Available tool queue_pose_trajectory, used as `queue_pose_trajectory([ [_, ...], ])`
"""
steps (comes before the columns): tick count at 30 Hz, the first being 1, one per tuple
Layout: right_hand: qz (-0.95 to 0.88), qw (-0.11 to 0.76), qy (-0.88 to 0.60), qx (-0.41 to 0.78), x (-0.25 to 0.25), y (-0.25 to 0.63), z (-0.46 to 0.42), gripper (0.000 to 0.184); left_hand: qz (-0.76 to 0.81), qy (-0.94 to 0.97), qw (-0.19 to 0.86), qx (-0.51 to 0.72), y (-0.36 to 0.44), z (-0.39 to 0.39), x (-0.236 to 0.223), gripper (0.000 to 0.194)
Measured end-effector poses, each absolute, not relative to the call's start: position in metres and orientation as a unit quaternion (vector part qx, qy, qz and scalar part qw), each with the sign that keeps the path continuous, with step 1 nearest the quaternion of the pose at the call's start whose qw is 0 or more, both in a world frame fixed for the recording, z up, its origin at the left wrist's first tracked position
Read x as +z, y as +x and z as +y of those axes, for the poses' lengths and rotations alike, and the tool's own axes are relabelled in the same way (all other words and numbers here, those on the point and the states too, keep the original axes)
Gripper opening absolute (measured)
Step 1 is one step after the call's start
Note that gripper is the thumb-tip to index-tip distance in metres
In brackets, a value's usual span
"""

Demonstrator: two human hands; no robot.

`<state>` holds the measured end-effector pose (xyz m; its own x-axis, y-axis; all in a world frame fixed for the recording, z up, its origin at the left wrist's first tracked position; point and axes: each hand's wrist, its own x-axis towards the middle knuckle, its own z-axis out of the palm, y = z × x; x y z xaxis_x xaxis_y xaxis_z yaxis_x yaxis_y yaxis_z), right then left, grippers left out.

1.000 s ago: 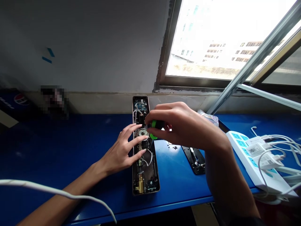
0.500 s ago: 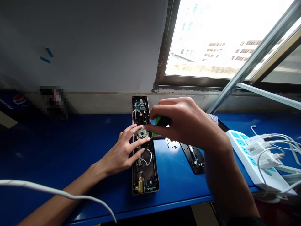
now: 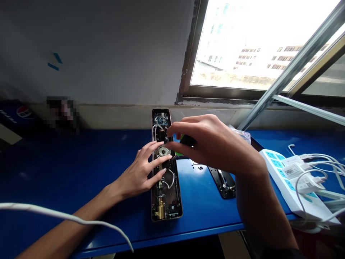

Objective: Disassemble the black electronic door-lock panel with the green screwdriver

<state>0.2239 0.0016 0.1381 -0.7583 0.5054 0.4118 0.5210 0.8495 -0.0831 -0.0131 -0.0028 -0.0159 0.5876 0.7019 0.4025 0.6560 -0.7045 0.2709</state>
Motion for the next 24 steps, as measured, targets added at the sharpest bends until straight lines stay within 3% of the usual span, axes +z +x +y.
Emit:
queue_pose_trajectory([
  [4, -0.943, 0.22, -0.248, 0.013, 0.1368, 0.2264, 0.0076, 0.034, 0.387, 0.889, 0.054, 0.239, -0.0135, -0.0041, -0.015, 0.045],
  [9, -0.939, 0.233, -0.253, 0.016, 0.1365, 0.2264, 0.0101, 0.016, 0.384, 0.89, 0.051, 0.24, -0.0135, -0.0041, -0.0137, 0.046],
  [13, -0.946, 0.223, -0.232, 0.027, 0.1369, 0.2262, 0.0083, 0.04, 0.38, 0.889, 0.055, 0.248, -0.0133, -0.0038, -0.0124, 0.044],
  [19, -0.941, 0.24, -0.24, 0.014, 0.1368, 0.225, 0.0091, 0.013, 0.379, 0.886, 0.054, 0.261, -0.013, -0.004, -0.0141, 0.046],
  [24, -0.948, 0.223, -0.226, 0.02, 0.1371, 0.2248, 0.0093, 0.033, 0.383, 0.885, 0.055, 0.258, -0.0129, -0.0043, -0.0149, 0.045],
])
